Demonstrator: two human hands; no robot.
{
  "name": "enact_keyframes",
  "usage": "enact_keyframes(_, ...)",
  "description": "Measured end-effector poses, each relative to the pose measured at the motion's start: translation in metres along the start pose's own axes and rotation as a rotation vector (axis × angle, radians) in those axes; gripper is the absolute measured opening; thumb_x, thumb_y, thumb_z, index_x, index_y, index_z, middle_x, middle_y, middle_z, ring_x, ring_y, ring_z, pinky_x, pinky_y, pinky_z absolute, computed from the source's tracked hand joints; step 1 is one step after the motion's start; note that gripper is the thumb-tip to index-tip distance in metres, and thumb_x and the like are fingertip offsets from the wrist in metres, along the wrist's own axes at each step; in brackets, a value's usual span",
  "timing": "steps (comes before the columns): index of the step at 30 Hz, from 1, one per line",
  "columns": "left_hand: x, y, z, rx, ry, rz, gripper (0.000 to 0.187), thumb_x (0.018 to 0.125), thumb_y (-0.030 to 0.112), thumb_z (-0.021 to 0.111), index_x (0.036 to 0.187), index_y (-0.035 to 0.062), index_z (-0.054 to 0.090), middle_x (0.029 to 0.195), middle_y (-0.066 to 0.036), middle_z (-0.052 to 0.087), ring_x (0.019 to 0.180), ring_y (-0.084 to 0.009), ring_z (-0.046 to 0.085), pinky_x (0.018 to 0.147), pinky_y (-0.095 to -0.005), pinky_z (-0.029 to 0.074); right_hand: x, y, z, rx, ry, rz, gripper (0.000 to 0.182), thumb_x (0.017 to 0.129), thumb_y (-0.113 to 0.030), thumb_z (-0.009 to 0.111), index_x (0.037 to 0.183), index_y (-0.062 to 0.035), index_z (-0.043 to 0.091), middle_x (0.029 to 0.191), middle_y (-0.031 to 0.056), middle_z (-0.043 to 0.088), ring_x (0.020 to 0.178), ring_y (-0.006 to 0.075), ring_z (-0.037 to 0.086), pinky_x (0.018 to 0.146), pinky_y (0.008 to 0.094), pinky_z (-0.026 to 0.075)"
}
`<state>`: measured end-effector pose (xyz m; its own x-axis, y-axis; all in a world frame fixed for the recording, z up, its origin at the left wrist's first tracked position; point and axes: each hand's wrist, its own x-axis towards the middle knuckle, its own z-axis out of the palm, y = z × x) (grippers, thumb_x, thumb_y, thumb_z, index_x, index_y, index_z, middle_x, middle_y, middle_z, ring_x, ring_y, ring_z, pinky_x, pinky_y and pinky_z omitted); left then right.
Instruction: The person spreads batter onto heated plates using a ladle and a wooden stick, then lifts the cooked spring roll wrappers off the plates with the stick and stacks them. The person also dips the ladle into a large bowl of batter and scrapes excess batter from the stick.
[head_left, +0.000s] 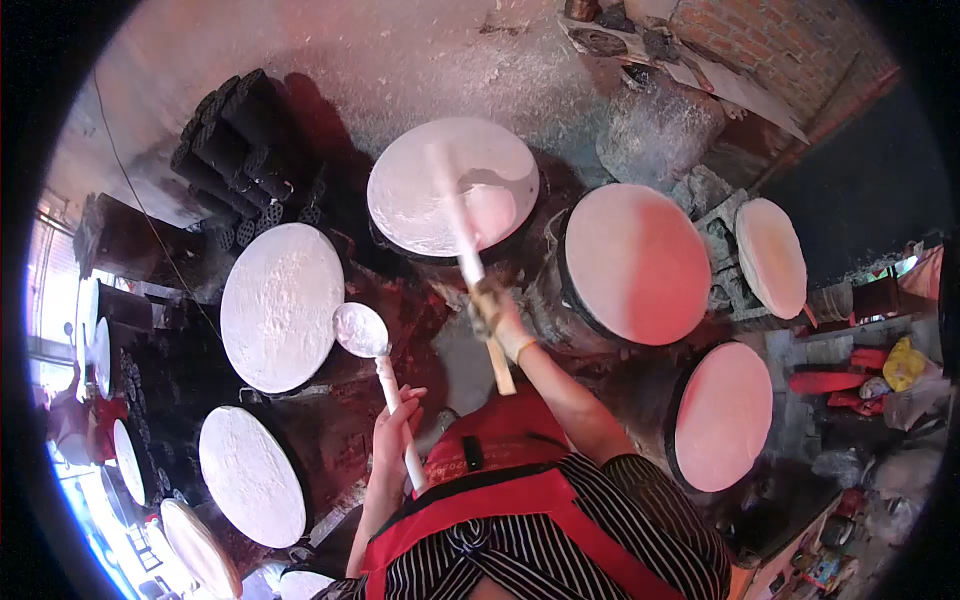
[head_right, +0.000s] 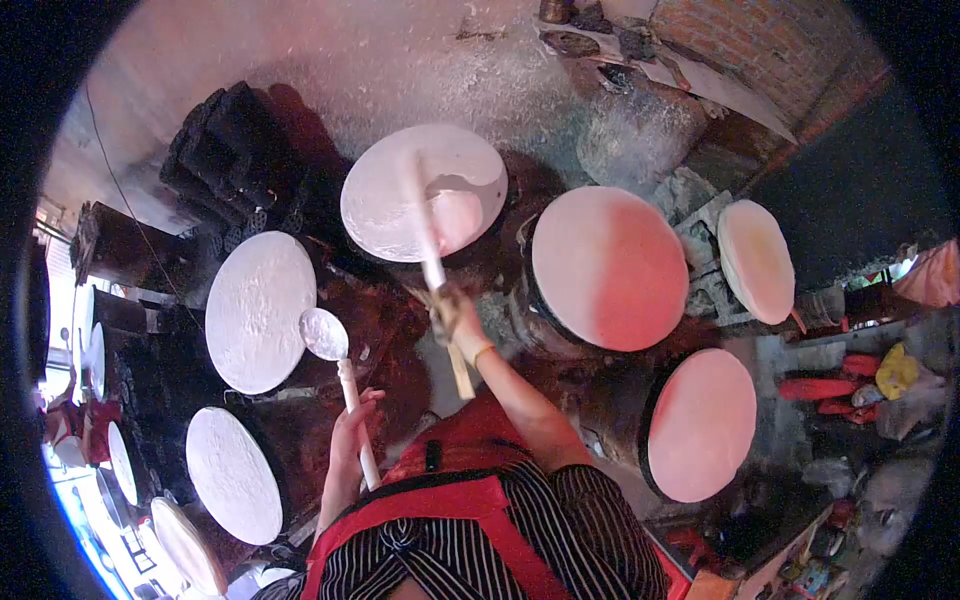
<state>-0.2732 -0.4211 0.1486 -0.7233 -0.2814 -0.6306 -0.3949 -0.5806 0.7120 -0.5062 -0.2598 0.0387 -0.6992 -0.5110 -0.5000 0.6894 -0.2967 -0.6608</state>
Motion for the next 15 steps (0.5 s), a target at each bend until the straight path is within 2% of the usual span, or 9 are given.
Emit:
enact_keyframes(1, 0.003, 0.000, 0.009, 0.005, 0.005, 0.001, 0.043, 0.093, 0.009, 0.057, 0.134, -0.0011, 0.046, 0.122, -0.006, 0.063, 0.101, -0.0063, 0.057, 0.090, -0.0196, 0.044, -0.005, 0.001, -0.003, -0.087, -0.066, 0.151, 0.016, 0.096, -0.030, 0.057, 0.108, -0.0225, 0.051, 0.070, -0.0003, 0.054, 0.044, 0.0112, 0.043, 0.036, 0.0270, 0.030)
enact_keyframes(4, 0.011, -0.001, 0.039, 0.004, 0.028, 0.004, 0.040, 0.094, 0.010, 0.058, 0.132, 0.0008, 0.049, 0.123, -0.005, 0.062, 0.109, -0.0090, 0.056, 0.096, -0.0235, 0.043, -0.018, -0.010, -0.065, -0.112, -0.028, 0.170, 0.012, 0.096, -0.028, 0.057, 0.105, -0.0217, 0.052, 0.069, -0.0002, 0.052, 0.040, 0.0109, 0.036, 0.035, 0.0280, 0.027)
enact_keyframes(5, 0.016, -0.002, 0.047, 0.000, 0.034, 0.007, 0.040, 0.094, 0.010, 0.058, 0.132, 0.0008, 0.049, 0.123, -0.005, 0.062, 0.109, -0.0090, 0.056, 0.096, -0.0235, 0.043, -0.002, -0.003, -0.108, 0.003, 0.006, 0.196, 0.035, 0.099, -0.034, 0.054, 0.130, -0.0185, 0.051, 0.070, 0.0004, 0.051, 0.043, 0.0083, 0.041, 0.034, 0.0248, 0.028)
enact_keyframes(7, 0.017, -0.007, 0.060, -0.021, 0.043, -0.003, 0.038, 0.094, 0.010, 0.058, 0.130, 0.0012, 0.051, 0.124, -0.004, 0.062, 0.111, -0.0102, 0.055, 0.097, -0.0246, 0.042, -0.014, -0.047, -0.108, -0.105, 0.109, 0.085, 0.029, 0.099, -0.036, 0.054, 0.124, -0.0212, 0.052, 0.068, 0.0014, 0.052, 0.042, 0.0098, 0.041, 0.034, 0.0258, 0.028)
enact_keyframes(9, 0.020, -0.013, 0.074, -0.017, 0.068, 0.003, 0.037, 0.094, 0.011, 0.058, 0.129, 0.0014, 0.052, 0.123, -0.004, 0.062, 0.110, -0.0101, 0.055, 0.096, -0.0246, 0.043, 0.015, -0.069, -0.126, -0.041, 0.092, 0.132, 0.032, 0.096, -0.040, 0.058, 0.122, -0.0245, 0.050, 0.065, 0.0023, 0.051, 0.040, 0.0117, 0.039, 0.034, 0.0281, 0.028)
enact_keyframes(10, 0.021, -0.015, 0.080, -0.012, 0.090, 0.008, 0.036, 0.094, 0.011, 0.058, 0.129, 0.0016, 0.053, 0.123, -0.004, 0.062, 0.109, -0.0101, 0.056, 0.096, -0.0246, 0.043, 0.024, -0.085, -0.120, -0.014, 0.145, 0.119, 0.037, 0.094, -0.040, 0.060, 0.126, -0.0247, 0.048, 0.063, 0.0025, 0.050, 0.038, 0.0132, 0.038, 0.034, 0.0296, 0.028)
enact_keyframes(13, 0.013, -0.016, 0.095, -0.036, 0.137, -0.012, 0.036, 0.093, 0.012, 0.058, 0.127, 0.0018, 0.055, 0.125, -0.005, 0.062, 0.108, -0.0095, 0.055, 0.095, -0.0243, 0.043, 0.061, -0.120, -0.104, -0.039, 0.198, 0.041, 0.035, 0.097, -0.031, 0.054, 0.131, -0.0244, 0.046, 0.063, 0.0012, 0.049, 0.039, 0.0117, 0.038, 0.034, 0.0271, 0.029)
enact_keyframes(14, 0.013, -0.017, 0.097, -0.039, 0.148, -0.009, 0.036, 0.093, 0.012, 0.058, 0.127, 0.0018, 0.055, 0.125, -0.005, 0.062, 0.108, -0.0095, 0.055, 0.095, -0.0243, 0.043, 0.063, -0.135, -0.086, -0.046, 0.217, -0.049, 0.020, 0.099, -0.031, 0.050, 0.116, -0.0209, 0.047, 0.064, 0.0001, 0.048, 0.040, 0.0110, 0.038, 0.035, 0.0269, 0.030)
enact_keyframes(15, 0.012, -0.018, 0.096, -0.023, 0.140, -0.002, 0.036, 0.093, 0.012, 0.058, 0.128, 0.0017, 0.055, 0.120, -0.005, 0.063, 0.104, -0.0090, 0.056, 0.092, -0.0241, 0.044, 0.065, -0.143, -0.068, -0.052, 0.238, -0.139, 0.013, 0.101, -0.030, 0.045, 0.102, -0.0174, 0.047, 0.064, -0.0010, 0.047, 0.041, 0.0103, 0.037, 0.037, 0.0266, 0.031)
